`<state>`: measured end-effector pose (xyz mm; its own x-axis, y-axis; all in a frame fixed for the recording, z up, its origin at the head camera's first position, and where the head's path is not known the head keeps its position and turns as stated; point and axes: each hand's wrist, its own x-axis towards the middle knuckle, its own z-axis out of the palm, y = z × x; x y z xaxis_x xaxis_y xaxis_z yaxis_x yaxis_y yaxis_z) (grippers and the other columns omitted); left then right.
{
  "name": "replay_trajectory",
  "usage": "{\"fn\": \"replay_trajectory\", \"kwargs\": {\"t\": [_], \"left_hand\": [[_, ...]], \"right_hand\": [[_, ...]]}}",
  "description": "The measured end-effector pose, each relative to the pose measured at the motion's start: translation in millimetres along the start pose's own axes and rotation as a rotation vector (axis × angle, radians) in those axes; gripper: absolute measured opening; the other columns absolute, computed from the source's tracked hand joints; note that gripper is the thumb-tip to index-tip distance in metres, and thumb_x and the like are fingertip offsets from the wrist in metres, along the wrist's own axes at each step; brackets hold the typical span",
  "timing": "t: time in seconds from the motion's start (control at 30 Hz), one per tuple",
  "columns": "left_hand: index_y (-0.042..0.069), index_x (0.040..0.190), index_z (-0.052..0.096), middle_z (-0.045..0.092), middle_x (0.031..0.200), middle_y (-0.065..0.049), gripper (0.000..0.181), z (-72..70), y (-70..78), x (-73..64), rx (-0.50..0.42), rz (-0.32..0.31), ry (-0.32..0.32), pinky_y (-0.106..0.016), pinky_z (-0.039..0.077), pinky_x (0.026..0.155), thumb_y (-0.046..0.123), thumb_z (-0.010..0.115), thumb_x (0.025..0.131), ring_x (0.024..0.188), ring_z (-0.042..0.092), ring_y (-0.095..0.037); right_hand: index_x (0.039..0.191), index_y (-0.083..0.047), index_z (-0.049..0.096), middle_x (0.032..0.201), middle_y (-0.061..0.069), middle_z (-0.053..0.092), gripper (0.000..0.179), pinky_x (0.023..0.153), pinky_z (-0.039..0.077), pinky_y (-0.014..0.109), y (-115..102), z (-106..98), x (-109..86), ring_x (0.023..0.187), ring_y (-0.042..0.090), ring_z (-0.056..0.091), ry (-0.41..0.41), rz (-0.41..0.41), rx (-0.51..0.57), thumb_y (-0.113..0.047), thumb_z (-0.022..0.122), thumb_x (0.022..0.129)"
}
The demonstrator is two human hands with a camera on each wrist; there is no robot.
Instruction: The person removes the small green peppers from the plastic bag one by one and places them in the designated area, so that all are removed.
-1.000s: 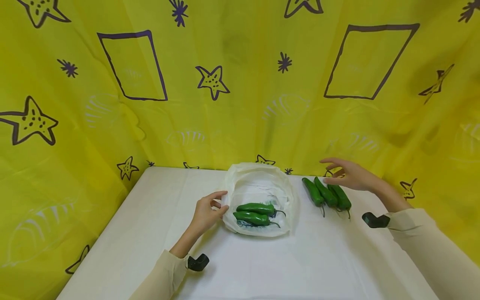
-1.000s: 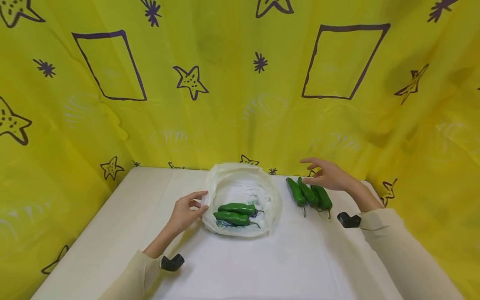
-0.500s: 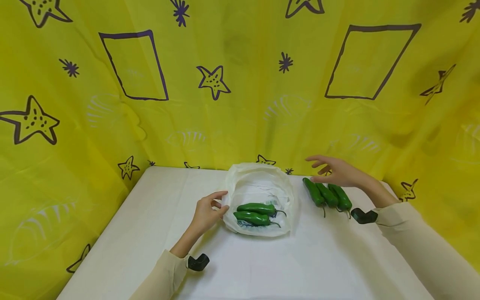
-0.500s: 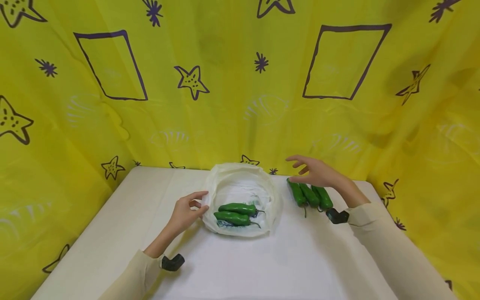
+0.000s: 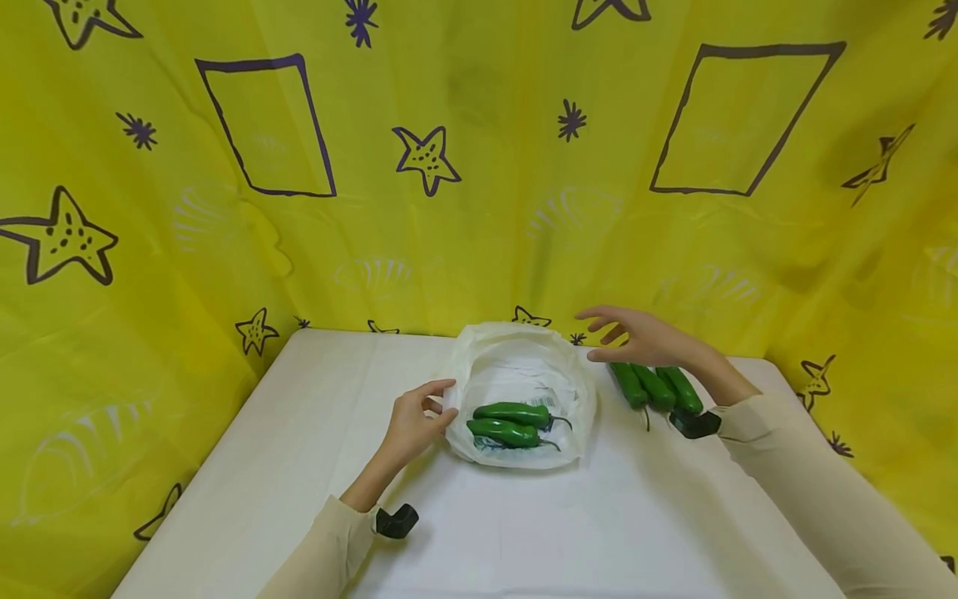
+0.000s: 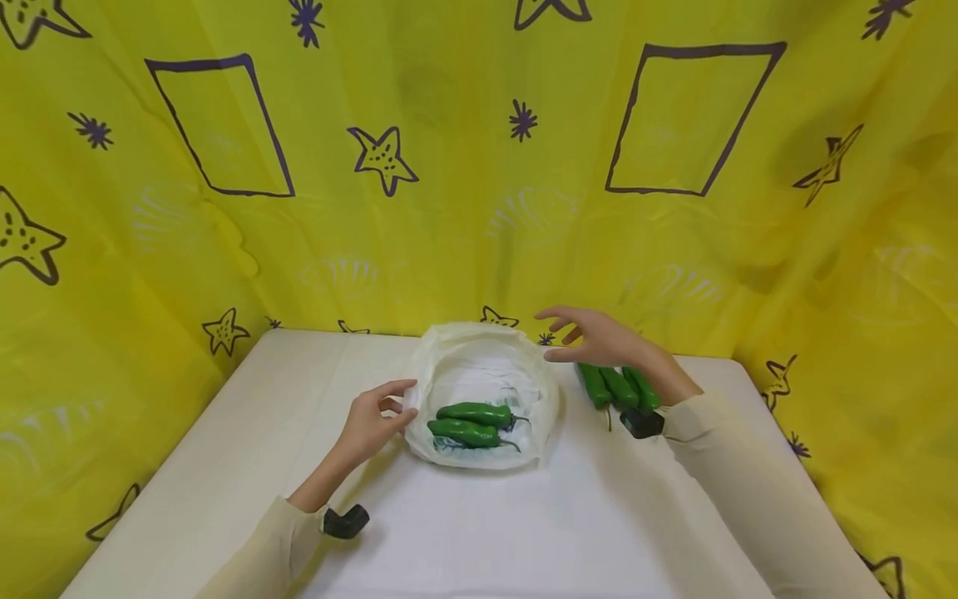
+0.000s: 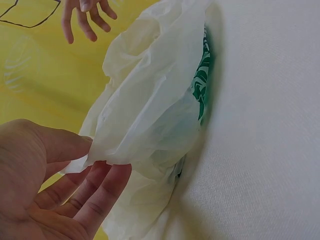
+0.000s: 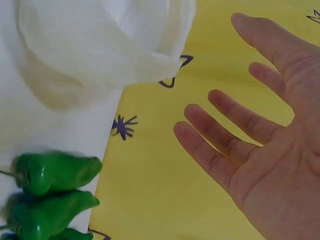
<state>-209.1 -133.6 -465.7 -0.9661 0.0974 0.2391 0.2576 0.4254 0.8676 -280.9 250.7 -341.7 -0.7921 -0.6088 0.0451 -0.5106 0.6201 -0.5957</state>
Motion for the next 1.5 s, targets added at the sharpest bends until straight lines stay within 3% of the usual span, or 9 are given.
{"fn": "replay_trajectory", "kwargs": {"t": [0.47, 0.8, 1.1, 1.5], "left_hand": [[0.006, 0.13, 0.07, 0.068, 0.114, -0.015, 0.045, -2.3, 2.8, -1.3, 0.032, -0.027, -0.004, -0.024, 0.056, 0.058, -0.001, 0.079, 0.086, 0.082, 0.067, -0.019], [0.006, 0.13, 0.07, 0.068, 0.115, -0.016, 0.044, -2.5, 3.8, -2.0, 0.039, -0.035, -0.003, -0.024, 0.056, 0.058, -0.001, 0.078, 0.087, 0.082, 0.065, -0.019], [0.005, 0.129, 0.07, 0.068, 0.114, -0.016, 0.044, -2.9, 2.6, -2.1, 0.037, -0.017, -0.005, -0.024, 0.056, 0.057, -0.002, 0.078, 0.086, 0.08, 0.066, -0.018], [0.007, 0.131, 0.069, 0.067, 0.115, -0.015, 0.045, -2.7, 2.6, -1.3, 0.044, -0.042, -0.012, -0.025, 0.058, 0.06, 0.001, 0.078, 0.088, 0.083, 0.067, -0.02]], "right_hand": [[0.149, -0.005, 0.05, 0.133, 0.026, 0.061, 0.063, 0.09, 0.058, 0.05, -20, 24, 30.3, 0.113, 0.044, 0.065, -0.067, -0.061, 0.032, -0.022, 0.077, 0.094], [0.149, -0.009, 0.049, 0.136, 0.022, 0.059, 0.063, 0.091, 0.058, 0.046, -32, 44, 50.8, 0.112, 0.038, 0.067, -0.187, -0.072, 0.065, -0.022, 0.077, 0.094], [0.149, -0.012, 0.049, 0.136, 0.023, 0.059, 0.062, 0.09, 0.059, 0.045, -31, 67, 69.0, 0.11, 0.037, 0.067, -0.276, -0.048, 0.1, -0.022, 0.077, 0.094], [0.149, -0.013, 0.05, 0.139, 0.022, 0.057, 0.057, 0.096, 0.056, 0.048, -25, 89, 79.8, 0.114, 0.034, 0.064, -0.439, 0.036, 0.092, -0.015, 0.072, 0.096]]}}
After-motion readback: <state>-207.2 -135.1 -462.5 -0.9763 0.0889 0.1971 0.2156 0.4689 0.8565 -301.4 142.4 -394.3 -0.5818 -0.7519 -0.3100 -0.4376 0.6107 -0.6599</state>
